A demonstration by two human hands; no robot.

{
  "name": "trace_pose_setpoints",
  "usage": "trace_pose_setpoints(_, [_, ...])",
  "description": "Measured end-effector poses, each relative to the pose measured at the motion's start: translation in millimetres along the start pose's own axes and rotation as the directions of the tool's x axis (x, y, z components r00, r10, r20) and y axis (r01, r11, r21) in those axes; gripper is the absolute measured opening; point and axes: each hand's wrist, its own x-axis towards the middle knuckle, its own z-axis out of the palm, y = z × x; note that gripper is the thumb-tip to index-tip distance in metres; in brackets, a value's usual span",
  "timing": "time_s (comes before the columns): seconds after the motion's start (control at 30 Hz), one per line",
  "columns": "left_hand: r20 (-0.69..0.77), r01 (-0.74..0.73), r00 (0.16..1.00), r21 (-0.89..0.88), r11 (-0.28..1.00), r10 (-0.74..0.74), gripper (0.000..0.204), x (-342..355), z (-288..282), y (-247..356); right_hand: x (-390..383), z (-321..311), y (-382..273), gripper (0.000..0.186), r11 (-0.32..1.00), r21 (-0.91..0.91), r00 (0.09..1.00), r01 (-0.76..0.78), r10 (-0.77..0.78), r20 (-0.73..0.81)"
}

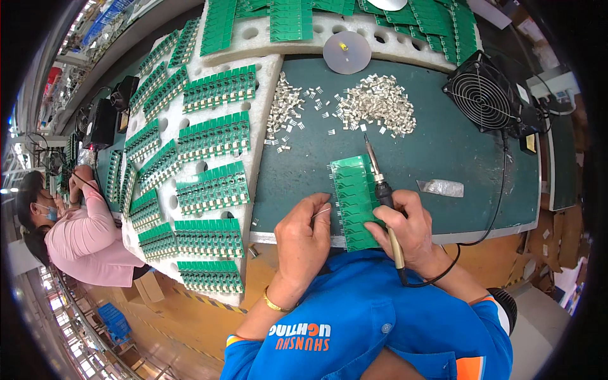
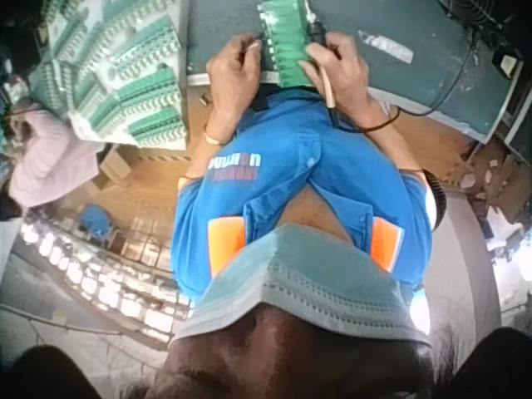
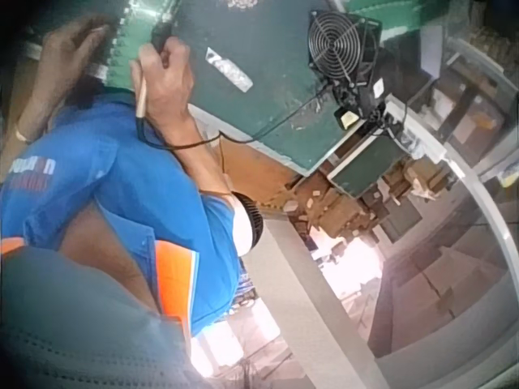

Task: The person solders electronic components onto circuit boards using a soldering iron and solder wire, attaching pins along the board edges by hand.

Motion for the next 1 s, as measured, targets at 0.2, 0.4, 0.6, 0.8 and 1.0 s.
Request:
trace_pose_setpoints(0.2, [0.126, 0.211, 0.974, -0.226, 0.951, -0.187, 0.022, 3, -2, 3, -4, 3, -1, 0.048, 1.0, 0.016, 0.999, 0.025, -0.024, -0.028])
trace_pose_setpoints(0.4, [0.179, 0.325, 0.945, -0.444, 0.835, -0.274, 0.028, 5, 1, -8, -7, 5, 1, 0.049, 0.997, 0.082, 0.999, 0.003, 0.002, -0.054])
trace_pose_setpoints(0.6, [0.302, 0.41, 0.907, -0.482, 0.774, -0.292, 0.02, 13, 0, -5, -8, 3, 3, 0.049, 0.997, 0.081, 0.997, 0.008, -0.002, -0.081])
trace_pose_setpoints(0.8, [0.286, 0.385, 0.921, -0.575, 0.721, -0.264, 0.01, 18, -1, 2, -6, 1, 6, 0.054, 0.997, 0.067, 0.992, 0.045, -0.037, -0.123])
trace_pose_setpoints(1.0, [0.346, 0.442, 0.896, -0.636, 0.633, -0.279, 0.009, 15, -4, 9, -6, -1, 8, 0.057, 0.998, 0.052, 0.992, 0.043, -0.036, -0.123])
